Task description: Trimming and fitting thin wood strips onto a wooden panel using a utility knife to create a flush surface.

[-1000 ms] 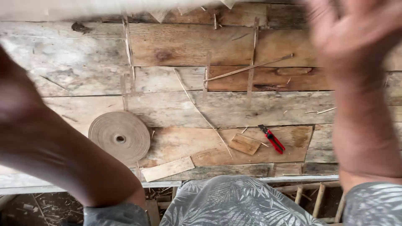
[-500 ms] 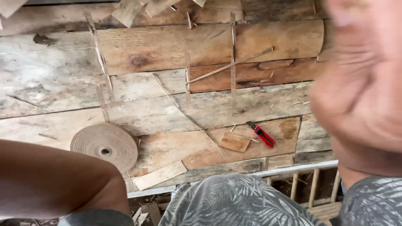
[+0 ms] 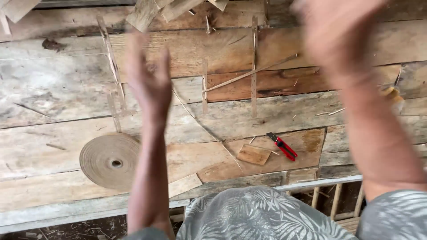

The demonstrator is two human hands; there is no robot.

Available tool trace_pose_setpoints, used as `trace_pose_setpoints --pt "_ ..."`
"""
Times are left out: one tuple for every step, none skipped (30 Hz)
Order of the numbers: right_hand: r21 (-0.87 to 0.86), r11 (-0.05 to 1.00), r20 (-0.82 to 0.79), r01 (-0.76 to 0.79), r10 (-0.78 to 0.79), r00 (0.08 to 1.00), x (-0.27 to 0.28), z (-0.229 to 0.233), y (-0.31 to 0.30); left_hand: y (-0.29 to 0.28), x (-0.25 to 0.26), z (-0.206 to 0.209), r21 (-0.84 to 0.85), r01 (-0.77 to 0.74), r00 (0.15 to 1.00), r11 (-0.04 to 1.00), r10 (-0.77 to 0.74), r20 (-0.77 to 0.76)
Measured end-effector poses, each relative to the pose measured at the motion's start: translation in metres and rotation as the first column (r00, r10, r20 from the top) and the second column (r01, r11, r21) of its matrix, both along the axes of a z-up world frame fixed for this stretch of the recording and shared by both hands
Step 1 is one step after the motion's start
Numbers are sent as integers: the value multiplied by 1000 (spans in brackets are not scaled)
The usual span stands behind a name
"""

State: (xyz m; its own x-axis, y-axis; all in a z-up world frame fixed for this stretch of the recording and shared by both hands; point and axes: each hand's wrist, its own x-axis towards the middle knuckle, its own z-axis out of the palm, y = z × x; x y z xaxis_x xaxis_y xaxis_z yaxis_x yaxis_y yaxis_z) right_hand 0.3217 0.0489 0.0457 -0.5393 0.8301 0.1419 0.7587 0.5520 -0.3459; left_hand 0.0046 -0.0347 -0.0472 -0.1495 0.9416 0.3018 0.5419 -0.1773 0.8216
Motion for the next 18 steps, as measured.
trace_pose_setpoints --pt "-40 999 -47 -6 4 999 -5 -26 -19 -43 4 -43 -213 -59 985 975 22 -168" --pt "-38 999 -53 -11 9 999 -2 -70 -42 -71 10 -53 -211 -65 984 975 28 -174" --pt "-14 999 -15 -44 44 999 1 -113 -66 -98 15 -63 -363 64 896 930 -213 -389" --pt "9 997 26 -72 72 997 6 -154 -91 -126 22 -72 -528 146 712 837 -459 -531" --pt "11 997 22 -72 72 997 6 -169 -97 -140 19 -79 -527 144 710 838 -458 -535" --pt "62 998 33 -28 26 999 8 -182 -105 -155 17 -85 -560 249 671 791 -557 -490" --pt "114 993 41 16 -21 999 10 -195 -114 -171 15 -90 -586 349 620 731 -649 -441" --pt "117 993 39 25 -30 999 10 -196 -111 -172 12 -93 -585 354 613 730 -653 -444" --pt "165 986 -19 9 -5 1000 10 -197 -109 -174 9 -97 -494 381 633 782 -610 -477" --pt "191 982 -75 -7 22 997 12 -199 -117 -185 8 -97 -415 403 656 815 -574 -491" --pt "171 985 -76 1 12 997 14 -205 -112 -176 6 -100 -432 410 651 804 -589 -479" --pt "211 978 27 -6 0 1000 18 -212 -111 -174 8 -104 -330 420 686 845 -534 -495" --pt "248 968 129 -20 -13 992 22 -217 -111 -172 9 -108 -225 423 722 878 -476 -502" --pt "252 968 132 -15 -19 991 22 -217 -115 -171 10 -110 -220 428 720 876 -479 -502" --pt "210 977 83 26 -45 996 22 -214 -119 -169 11 -110 -204 433 720 878 -473 -508" --pt "168 984 27 55 -60 998 19 -213 -119 -167 11 -109 -188 424 722 886 -456 -520" --pt "174 984 21 48 -53 998 10 -201 -118 -171 12 -106 -185 416 722 890 -448 -527" --pt "111 991 -125 80 -67 990 1 -190 -117 -173 12 -105 -198 425 725 883 -463 -510"
